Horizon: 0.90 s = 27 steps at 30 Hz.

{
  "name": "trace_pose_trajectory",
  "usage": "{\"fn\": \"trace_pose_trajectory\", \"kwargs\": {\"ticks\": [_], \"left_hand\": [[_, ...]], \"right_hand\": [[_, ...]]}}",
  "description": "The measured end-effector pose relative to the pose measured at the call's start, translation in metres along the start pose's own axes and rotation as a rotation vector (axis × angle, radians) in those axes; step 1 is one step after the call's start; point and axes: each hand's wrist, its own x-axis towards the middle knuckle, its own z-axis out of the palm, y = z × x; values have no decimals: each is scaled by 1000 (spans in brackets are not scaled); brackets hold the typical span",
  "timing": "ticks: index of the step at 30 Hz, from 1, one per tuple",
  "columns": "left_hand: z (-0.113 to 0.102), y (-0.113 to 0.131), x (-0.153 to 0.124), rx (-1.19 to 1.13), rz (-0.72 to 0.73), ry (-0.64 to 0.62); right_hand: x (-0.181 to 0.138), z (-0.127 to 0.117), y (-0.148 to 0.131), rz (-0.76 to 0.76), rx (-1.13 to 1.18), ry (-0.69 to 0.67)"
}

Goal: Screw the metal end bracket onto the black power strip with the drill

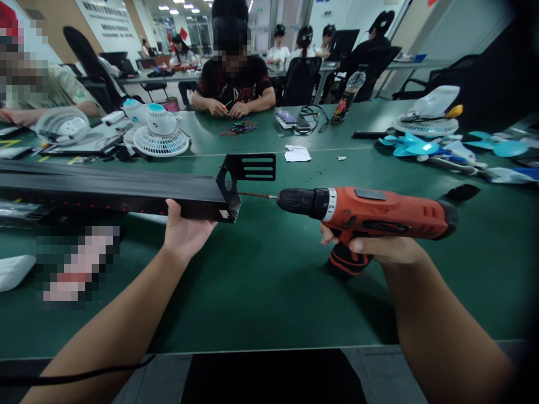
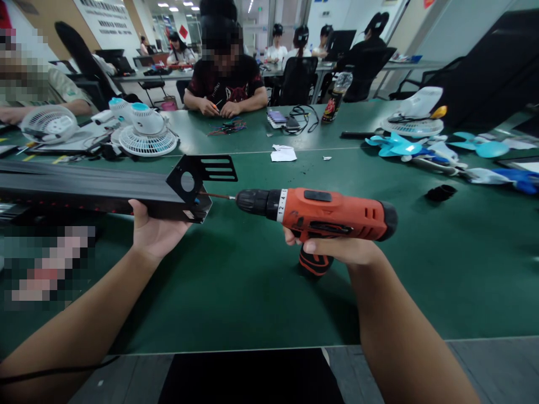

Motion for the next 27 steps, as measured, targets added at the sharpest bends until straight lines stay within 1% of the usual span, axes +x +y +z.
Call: {"fn": "trace_pose_trajectory", "kwargs": {"ticks": [4, 10, 15, 20, 27], "left_hand": [[-1, 0, 1, -2, -10, 3], [4, 1, -1, 33, 7, 21], [2, 0, 0, 45, 3, 40], [3, 1, 0, 56, 6, 20], [7, 1, -1, 71, 12, 29]], "right_hand": [[0, -1, 0, -9, -14, 7], [0, 0, 1, -18, -19, 11], [0, 1, 2, -21, 1, 26], [1, -1, 0, -6, -25, 4], [1, 1, -1, -17, -29, 20]]}}
